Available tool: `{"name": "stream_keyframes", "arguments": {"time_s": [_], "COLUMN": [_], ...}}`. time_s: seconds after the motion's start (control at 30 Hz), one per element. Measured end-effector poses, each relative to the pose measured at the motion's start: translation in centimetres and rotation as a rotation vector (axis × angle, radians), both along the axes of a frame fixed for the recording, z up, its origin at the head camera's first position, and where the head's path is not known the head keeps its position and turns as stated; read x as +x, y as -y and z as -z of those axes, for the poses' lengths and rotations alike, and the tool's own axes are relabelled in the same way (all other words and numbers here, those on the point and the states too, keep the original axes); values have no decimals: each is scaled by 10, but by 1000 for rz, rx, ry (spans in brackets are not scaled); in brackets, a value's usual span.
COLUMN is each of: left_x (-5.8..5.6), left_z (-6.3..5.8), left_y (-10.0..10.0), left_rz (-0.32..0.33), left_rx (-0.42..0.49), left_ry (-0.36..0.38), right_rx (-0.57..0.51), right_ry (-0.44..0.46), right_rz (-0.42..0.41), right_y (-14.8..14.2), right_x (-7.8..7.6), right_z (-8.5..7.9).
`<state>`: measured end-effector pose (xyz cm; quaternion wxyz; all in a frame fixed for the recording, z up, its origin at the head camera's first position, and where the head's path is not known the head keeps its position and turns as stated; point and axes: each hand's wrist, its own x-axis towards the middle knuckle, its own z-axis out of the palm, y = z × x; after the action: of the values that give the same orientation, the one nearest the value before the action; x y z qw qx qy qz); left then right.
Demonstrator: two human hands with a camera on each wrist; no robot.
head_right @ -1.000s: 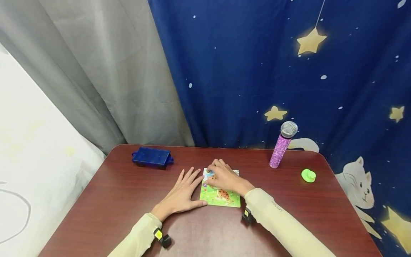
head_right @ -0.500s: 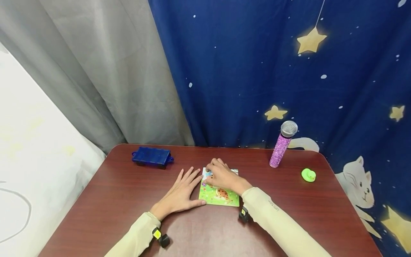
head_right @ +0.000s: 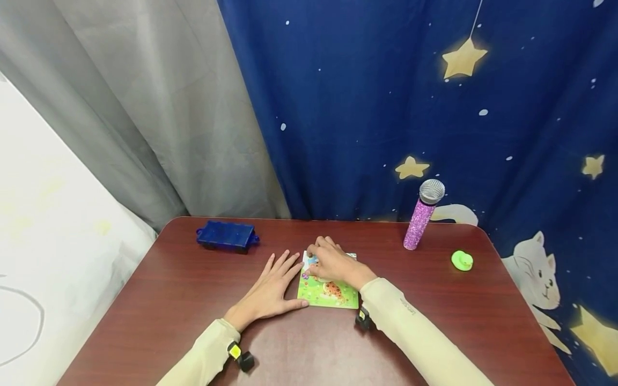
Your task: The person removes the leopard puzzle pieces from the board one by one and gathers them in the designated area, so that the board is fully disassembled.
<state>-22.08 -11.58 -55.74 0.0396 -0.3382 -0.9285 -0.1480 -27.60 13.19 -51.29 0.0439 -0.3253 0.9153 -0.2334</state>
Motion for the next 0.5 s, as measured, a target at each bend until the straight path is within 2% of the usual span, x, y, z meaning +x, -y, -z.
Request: {"name": "stream_keyframes", "arguments": {"time_s": [0.2,0.5], "left_x": [0,-1], "left_z": [1,1], "left_y": [0,0], "left_rz": [-1,-9], "left_rx": [4,2], "left_ry": [-11,-12], "right_rx": [17,8], "right_ry": [59,63], "right_rz": [24,37], "right_y": [7,8], "right_x": [-1,-2], "right_z": [-6,-6]}}
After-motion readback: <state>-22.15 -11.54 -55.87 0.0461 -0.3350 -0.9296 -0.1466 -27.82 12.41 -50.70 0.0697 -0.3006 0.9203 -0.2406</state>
